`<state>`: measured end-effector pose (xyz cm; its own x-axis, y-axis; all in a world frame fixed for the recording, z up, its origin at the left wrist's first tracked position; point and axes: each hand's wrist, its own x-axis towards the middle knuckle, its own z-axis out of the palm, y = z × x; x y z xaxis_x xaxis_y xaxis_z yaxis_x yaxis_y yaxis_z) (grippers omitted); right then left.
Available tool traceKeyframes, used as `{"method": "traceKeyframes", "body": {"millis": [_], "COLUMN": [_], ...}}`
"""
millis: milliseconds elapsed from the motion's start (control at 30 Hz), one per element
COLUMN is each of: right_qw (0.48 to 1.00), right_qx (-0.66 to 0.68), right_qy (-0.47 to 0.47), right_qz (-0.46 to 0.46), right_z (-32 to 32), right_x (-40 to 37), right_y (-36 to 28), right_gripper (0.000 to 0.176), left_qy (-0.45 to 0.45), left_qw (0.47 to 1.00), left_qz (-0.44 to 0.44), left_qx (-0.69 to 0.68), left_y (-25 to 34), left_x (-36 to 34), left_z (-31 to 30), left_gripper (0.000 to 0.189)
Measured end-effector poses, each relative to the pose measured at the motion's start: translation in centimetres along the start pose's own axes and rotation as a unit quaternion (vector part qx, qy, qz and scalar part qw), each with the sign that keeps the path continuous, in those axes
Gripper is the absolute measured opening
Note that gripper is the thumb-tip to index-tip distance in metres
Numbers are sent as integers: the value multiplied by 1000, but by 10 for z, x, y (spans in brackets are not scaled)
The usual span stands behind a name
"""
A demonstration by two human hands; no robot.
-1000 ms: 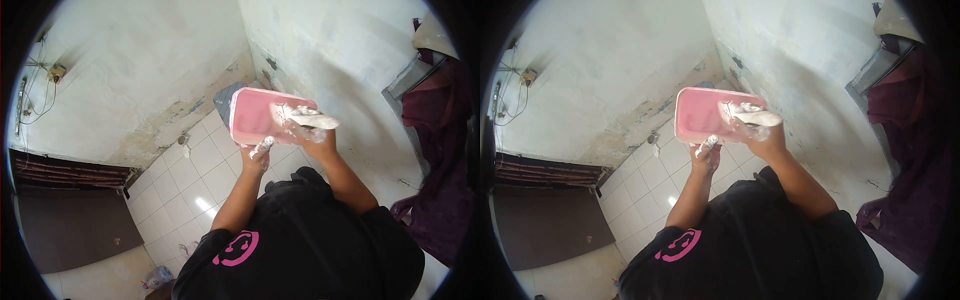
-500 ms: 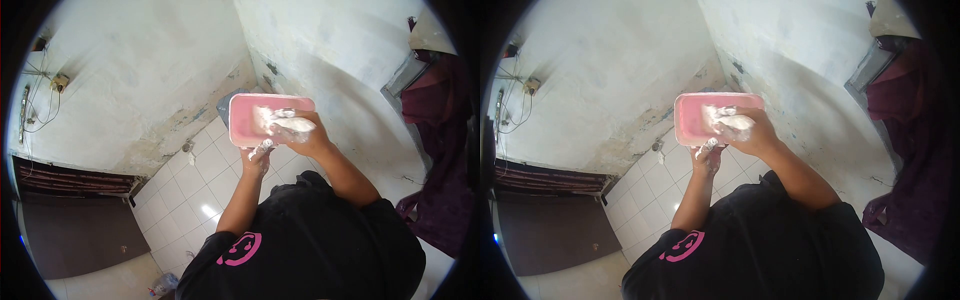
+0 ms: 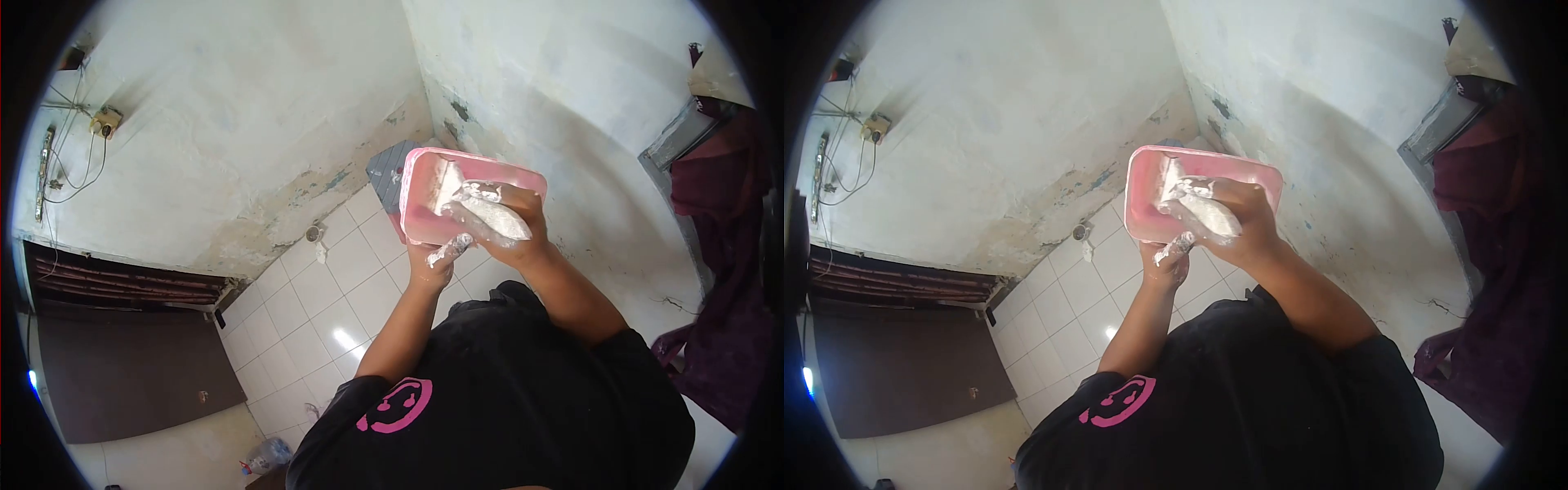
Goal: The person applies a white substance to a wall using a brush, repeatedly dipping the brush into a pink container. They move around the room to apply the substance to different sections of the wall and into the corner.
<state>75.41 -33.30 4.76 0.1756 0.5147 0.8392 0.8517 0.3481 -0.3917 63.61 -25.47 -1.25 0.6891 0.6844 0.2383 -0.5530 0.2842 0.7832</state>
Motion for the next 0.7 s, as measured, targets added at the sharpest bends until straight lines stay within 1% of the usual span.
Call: {"method": "traceKeyframes", "body": {"millis": [67, 133, 200, 233, 267, 300, 333, 367, 400, 433, 467, 500, 533, 567, 600, 633, 667, 700], "right_qw": [999, 999, 992, 983, 983, 986, 980, 968, 969, 865, 697, 656, 662, 580, 484, 491, 500, 491], "right_qx": [-20, -14, -80, -7, -8, 46, 101, 127, 125, 299, 450, 479, 474, 602, 715, 738, 732, 714], "right_qy": [1, 2, 1, 2, 1, 60, 120, 92, 92, 159, 214, 246, 252, 258, 257, 245, 253, 280], "right_qz": [31, 38, 95, 182, 181, 150, 119, 196, 194, 370, 516, 529, 523, 484, 434, 394, 387, 414], "right_z": [-6, -13, -22, -29, -30, -27, -28, -35, -42, -54, -63, -70, -75, -81, -85, -82, -82, -78], "right_x": [-7, -14, -28, -36, -43, -51, -58, -62, -55, -41, -31, -32, -31, -30, -29, -31, -31, -29], "right_y": [3, 0, 2, 3, 10, 19, 25, 24, 15, 2, -4, 3, 7, 9, 10, 14, 11, 5], "right_gripper": [24, 22, 20, 18, 18, 19, 20, 14, 14, 13, 18, 30, 30, 32, 33, 32, 32, 32], "left_qy": [0, 2, 53, 54, 51, 48, 48, 48, 47, 43, 53, 60, 50, 59, 65, 58, 44, 39], "left_qw": [1000, 1000, 999, 999, 996, 988, 988, 984, 980, 980, 979, 978, 980, 987, 992, 993, 994, 995], "left_qz": [-9, -18, 1, 4, 37, 70, 70, 76, 85, 88, 77, 66, 69, 47, 21, 12, 8, 2], "left_qx": [-3, -9, 9, 9, 70, 130, 129, 152, 175, 172, 179, 186, 180, 145, 110, 104, 98, 88], "left_y": [-2, -5, -6, -10, -11, -9, -7, 1, 5, 4, 2, 3, 5, 6, 9, 9, 8, 9], "left_x": [0, -1, 0, 1, 4, 7, 9, 11, 14, 17, 21, 25, 28, 29, 30, 33, 36, 38], "left_z": [-7, -9, -9, -10, -16, -20, -20, -22, -22, -25, -31, -29, -26, -20, -16, -13, -7, -1], "left_gripper": [62, 61, 59, 59, 58, 56, 56, 56, 56, 56, 55, 55, 55, 54, 52, 51, 51, 51]}}
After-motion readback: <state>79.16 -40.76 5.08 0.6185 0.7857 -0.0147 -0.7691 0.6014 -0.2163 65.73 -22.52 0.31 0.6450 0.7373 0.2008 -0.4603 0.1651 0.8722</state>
